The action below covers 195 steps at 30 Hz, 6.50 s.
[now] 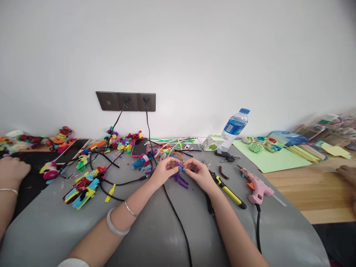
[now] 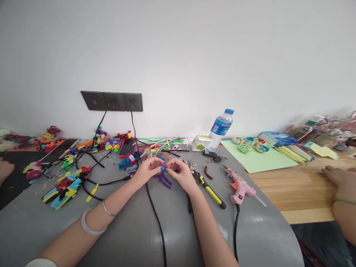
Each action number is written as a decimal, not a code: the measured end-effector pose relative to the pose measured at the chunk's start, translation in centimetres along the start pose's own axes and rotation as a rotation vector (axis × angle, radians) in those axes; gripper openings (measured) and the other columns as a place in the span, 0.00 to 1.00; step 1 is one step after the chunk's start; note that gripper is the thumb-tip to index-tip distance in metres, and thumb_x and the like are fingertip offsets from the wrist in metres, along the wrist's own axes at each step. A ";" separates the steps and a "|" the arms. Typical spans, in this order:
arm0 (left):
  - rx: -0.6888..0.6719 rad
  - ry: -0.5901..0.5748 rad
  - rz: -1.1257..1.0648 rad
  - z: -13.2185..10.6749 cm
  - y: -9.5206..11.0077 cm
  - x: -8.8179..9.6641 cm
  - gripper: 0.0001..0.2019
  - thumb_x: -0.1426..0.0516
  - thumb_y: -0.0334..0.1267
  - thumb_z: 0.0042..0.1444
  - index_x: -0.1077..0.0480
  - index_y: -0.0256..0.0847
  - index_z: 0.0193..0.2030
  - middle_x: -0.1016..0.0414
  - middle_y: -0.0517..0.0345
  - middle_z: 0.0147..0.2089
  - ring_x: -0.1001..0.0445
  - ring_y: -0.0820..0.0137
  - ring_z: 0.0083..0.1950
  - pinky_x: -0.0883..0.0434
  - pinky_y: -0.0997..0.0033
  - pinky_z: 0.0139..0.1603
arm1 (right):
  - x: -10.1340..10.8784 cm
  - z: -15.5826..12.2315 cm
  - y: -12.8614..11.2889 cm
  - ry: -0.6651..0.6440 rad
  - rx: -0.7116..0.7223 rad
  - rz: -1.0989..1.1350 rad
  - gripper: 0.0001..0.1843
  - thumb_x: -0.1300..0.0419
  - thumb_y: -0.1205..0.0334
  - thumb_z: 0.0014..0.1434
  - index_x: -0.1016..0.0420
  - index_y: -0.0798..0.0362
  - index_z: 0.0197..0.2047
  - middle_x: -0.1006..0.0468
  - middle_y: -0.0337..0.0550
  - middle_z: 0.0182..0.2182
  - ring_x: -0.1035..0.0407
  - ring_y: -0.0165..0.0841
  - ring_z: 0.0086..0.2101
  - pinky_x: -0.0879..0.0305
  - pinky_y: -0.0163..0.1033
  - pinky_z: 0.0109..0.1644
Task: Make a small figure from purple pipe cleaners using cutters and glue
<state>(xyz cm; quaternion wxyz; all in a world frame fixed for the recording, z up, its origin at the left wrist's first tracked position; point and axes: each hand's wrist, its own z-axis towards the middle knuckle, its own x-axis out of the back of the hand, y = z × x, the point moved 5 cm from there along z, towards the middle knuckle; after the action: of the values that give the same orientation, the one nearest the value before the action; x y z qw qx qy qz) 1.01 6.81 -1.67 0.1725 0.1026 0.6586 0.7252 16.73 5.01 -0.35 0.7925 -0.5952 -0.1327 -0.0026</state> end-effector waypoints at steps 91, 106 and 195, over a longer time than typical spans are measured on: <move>0.231 0.051 -0.219 -0.3 -0.5 0.2 0.20 0.30 0.46 0.41 0.28 0.35 0.36 0.25 0.61 0.28 0.28 0.75 0.30 0.31 0.73 0.37 | -0.6 -0.5 -1.4 -0.084 0.202 -0.102 0.09 0.36 0.54 0.59 0.24 0.49 0.39 0.25 0.45 0.38 0.31 0.35 0.35 0.31 0.42 0.40; 0.203 0.055 -0.188 -0.3 -0.3 0.1 0.21 0.30 0.47 0.41 0.28 0.34 0.34 0.25 0.60 0.27 0.28 0.75 0.29 0.32 0.74 0.35 | -0.7 -0.6 -1.6 -0.099 0.179 -0.102 0.07 0.36 0.57 0.59 0.26 0.50 0.39 0.27 0.43 0.37 0.33 0.34 0.33 0.33 0.41 0.40; -0.113 -0.015 0.228 -0.6 1.0 -0.6 0.07 0.43 0.35 0.56 0.29 0.37 0.41 0.25 0.57 0.34 0.27 0.71 0.35 0.30 0.73 0.38 | -0.8 -0.5 0.1 -0.106 -0.052 -0.049 0.08 0.40 0.55 0.58 0.31 0.51 0.34 0.32 0.36 0.25 0.39 0.29 0.25 0.41 0.35 0.30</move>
<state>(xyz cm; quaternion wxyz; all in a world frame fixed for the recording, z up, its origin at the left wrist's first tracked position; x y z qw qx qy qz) 1.16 5.94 -0.67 0.0993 0.1721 0.5994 0.7754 16.06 4.44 -0.72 0.7684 -0.6114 -0.1889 0.0063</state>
